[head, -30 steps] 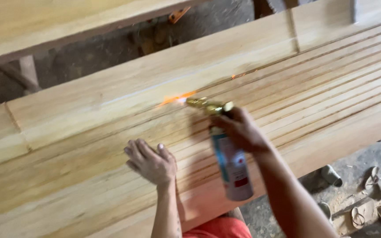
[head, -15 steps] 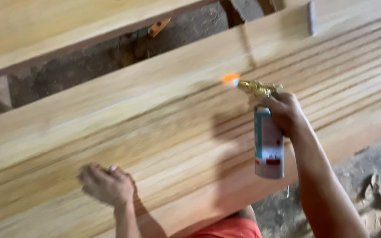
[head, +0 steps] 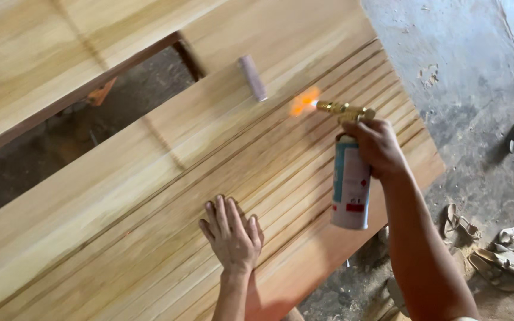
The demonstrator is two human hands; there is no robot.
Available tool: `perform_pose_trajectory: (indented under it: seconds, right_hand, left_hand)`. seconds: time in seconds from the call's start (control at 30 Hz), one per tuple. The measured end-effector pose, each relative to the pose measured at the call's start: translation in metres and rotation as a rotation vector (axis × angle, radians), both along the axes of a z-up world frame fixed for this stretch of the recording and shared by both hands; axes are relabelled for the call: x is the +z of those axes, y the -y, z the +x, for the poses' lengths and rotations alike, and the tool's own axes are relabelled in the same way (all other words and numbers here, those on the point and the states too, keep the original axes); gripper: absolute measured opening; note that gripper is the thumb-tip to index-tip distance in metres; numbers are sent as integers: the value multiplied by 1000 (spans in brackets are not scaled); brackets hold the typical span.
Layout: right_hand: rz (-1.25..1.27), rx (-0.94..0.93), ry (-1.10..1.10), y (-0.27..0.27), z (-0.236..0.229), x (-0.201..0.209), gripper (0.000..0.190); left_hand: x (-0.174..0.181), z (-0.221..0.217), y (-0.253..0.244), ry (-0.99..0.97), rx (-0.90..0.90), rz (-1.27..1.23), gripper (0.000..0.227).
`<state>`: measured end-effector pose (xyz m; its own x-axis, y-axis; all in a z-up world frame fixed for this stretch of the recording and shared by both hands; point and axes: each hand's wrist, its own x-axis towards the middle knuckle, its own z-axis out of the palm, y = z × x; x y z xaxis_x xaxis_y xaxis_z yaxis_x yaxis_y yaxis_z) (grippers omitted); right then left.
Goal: The person uses a handheld blowtorch to char the surface of a large wooden board. They move the flame across the wood in sweeping motions, creating darkened lines and spots on the surface.
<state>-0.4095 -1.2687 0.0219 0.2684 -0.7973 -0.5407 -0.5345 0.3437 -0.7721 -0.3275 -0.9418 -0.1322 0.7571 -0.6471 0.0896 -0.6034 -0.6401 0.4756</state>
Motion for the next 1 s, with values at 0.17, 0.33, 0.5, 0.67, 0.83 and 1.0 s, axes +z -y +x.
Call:
perform_pose_trajectory:
  seconds: [0.17,0.33,0.5,0.67,0.83,1.0]
  right_hand:
    - [-90,-103,-104,85,-17,-6,21]
    - [-207,-203,-152,143,-27,8,23]
    - [-219,-173,-183,139,-37,18,24]
    - [1,73,-186,56,-50,12,23]
    - [149,262,-130,-59,-39,6,23]
    - [177,494,-113,-158,-8,5,24]
  left_hand:
    - [10,-2,30,107,-7,61,62]
    - [14,-4,32,135,4,89,59]
    - [15,-3,32,116,11,70,55]
    - [12,-1,10,1,-10,-34,54]
    - [17,4,-56,48,66,58,58]
    - [20,7,-143,95,130,97,60]
